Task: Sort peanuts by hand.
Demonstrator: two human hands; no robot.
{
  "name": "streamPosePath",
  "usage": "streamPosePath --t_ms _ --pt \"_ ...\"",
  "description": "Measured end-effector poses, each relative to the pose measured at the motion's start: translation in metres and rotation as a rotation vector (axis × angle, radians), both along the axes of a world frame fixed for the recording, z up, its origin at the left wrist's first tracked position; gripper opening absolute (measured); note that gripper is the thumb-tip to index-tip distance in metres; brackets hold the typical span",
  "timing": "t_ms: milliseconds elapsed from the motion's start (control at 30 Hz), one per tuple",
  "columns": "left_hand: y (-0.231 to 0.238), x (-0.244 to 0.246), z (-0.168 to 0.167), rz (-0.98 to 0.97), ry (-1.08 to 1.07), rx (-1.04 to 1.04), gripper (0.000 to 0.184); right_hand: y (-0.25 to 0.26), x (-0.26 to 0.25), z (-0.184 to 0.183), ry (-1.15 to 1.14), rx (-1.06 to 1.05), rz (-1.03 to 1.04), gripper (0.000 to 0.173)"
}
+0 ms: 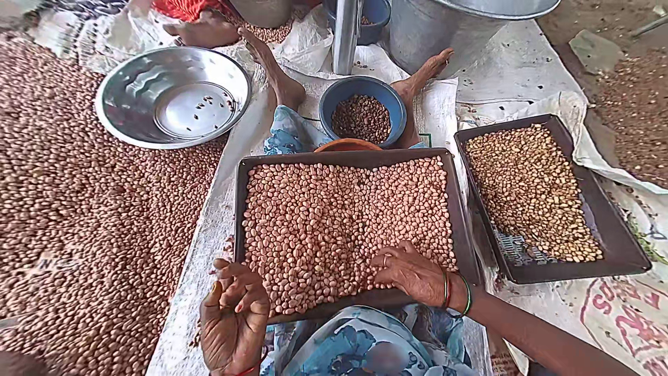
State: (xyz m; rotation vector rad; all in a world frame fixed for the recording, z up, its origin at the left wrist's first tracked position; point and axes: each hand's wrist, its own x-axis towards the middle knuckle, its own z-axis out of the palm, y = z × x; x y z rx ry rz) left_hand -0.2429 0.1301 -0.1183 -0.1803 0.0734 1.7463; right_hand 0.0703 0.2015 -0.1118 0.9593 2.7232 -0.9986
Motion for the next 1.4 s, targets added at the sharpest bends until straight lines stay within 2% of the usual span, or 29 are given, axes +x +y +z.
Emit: streamPosePath --t_ms 67,133,167,233,267,333,467,567,667,733,833,867,967,1067,1133,1267,1400 --pt "-0.008 -0.007 0.001 0.014 0.019 0.0 0.014 0.007 0.011 0.02 -0.223 -0.014 -0.104 0.026" --pt "-0.015 -0.014 -0.002 0.014 0.056 0.007 0.016 0.027 0.021 0.04 -0.408 0.023 -0.297 0.028" --pt "-0.018 -0.016 -0.004 0.015 0.073 0.005 0.016 0.034 0.025 0.043 -0.412 0.109 -0.399 0.027" --pt "-0.021 -0.018 -0.006 0.022 0.105 -0.007 0.017 0.039 0.029 0.036 -0.264 0.359 -0.505 0.015" --pt "-0.022 -0.018 -0.006 0.027 0.112 -0.018 0.017 0.039 0.026 0.03 -0.176 0.416 -0.507 0.012" --pt "-0.023 -0.017 -0.005 0.034 0.125 -0.038 0.017 0.034 0.014 0.02 -0.06 0.357 -0.483 0.015" --pt "-0.024 -0.013 -0.001 0.044 0.137 -0.047 0.019 0.026 -0.004 0.017 -0.169 0.117 -0.468 0.027" --pt "-0.024 -0.01 0.001 0.04 0.121 -0.054 0.019 0.015 0.003 0.021 -0.213 0.085 -0.442 0.022" --pt "-0.019 -0.003 0.001 -0.008 0.107 -0.062 0.018 -0.003 0.008 0.003 -0.198 0.17 -0.349 0.019" --pt "-0.013 0.006 0.0 -0.069 0.059 -0.044 0.015 -0.008 0.012 -0.005 -0.151 0.252 -0.364 0.017" --pt "-0.009 0.014 0.0 -0.155 0.029 -0.01 0.015 0.003 0.025 0.016 -0.096 0.1 -0.528 0.022" --pt "-0.008 0.015 0.002 -0.176 0.023 0.001 0.015 0.009 0.035 0.022 -0.039 0.136 -0.627 0.02" --pt "-0.01 0.012 0.002 -0.188 0.012 0.018 0.014 0.03 0.079 0.046 0.026 0.476 -1.005 0.011" --pt "-0.013 0.004 0.002 -0.18 0.058 0.004 0.015 0.049 0.12 0.063 -0.115 0.638 -1.196 0.018" --pt "-0.014 0.003 0.002 -0.165 0.069 -0.014 0.014 0.06 0.131 0.06 -0.127 0.657 -1.151 0.023" --pt "-0.013 0.007 0.001 -0.181 0.058 -0.01 0.015 0.08 0.103 0.026 0.084 0.693 -0.76 0.01" --pt "-0.01 0.015 0.001 -0.214 0.015 0.014 0.015 0.091 0.078 0.002 -0.126 0.703 -0.635 0.009"
